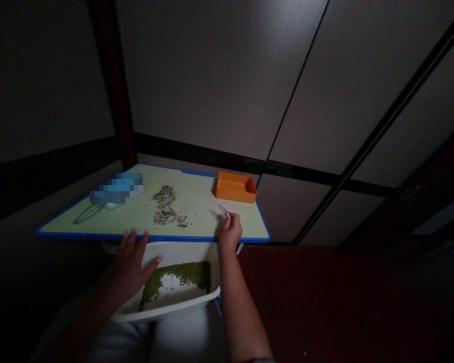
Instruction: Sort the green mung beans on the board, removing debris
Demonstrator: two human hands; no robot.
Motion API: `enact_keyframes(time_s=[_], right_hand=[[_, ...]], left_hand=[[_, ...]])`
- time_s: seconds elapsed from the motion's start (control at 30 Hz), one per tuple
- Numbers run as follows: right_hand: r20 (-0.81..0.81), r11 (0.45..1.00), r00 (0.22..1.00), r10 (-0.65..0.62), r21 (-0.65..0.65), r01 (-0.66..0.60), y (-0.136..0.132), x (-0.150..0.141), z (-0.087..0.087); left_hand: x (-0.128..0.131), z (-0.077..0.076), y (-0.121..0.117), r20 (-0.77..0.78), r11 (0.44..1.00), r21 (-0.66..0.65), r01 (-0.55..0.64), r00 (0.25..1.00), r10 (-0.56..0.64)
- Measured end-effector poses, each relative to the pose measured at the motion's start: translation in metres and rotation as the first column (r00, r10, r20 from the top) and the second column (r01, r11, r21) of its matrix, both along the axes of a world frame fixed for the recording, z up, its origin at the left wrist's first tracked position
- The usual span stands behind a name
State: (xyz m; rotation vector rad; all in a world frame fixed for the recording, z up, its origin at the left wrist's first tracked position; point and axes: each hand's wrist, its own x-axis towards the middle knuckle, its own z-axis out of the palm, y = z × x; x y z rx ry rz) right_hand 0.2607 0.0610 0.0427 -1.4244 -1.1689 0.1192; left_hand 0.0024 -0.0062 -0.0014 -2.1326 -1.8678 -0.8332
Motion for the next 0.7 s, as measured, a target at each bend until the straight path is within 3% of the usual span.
enact_keyframes(time_s=[0.1, 0.27, 0.5, 0.6, 0.7], right_hand=[[-0.060, 0.998, 0.996, -0.064, 0.000, 0.065, -0.002, -0.001, 0.003], [-0.036, 0.998, 0.998, -0.053, 0.015, 0.053, 0.001, -0.001, -0.001], [0.103, 0.992, 0.991, 0.089, -0.097, -0.079, 0.005, -0.007, 0.001], [0.323, 0.975, 0.927, 0.189, -0.175, -0.138, 0.002, -0.014, 0.011], [0.560, 0.946, 0.768, 0.310, -0.265, -0.188, -0.001, -0.024, 0.026]], left_hand=[[0.000, 0.000, 0.000, -0.009, 1.000, 0.004, 0.007, 1.000, -0.007], [0.000, 0.000, 0.000, -0.011, 1.000, -0.005, 0.006, 1.000, -0.006], [0.001, 0.000, 0.000, -0.013, 1.000, -0.004, 0.002, 1.000, -0.002], [0.003, -0.001, -0.001, -0.008, 1.000, 0.001, -0.001, 1.000, 0.001], [0.004, 0.000, -0.002, -0.006, 1.000, 0.011, -0.003, 1.000, 0.004]])
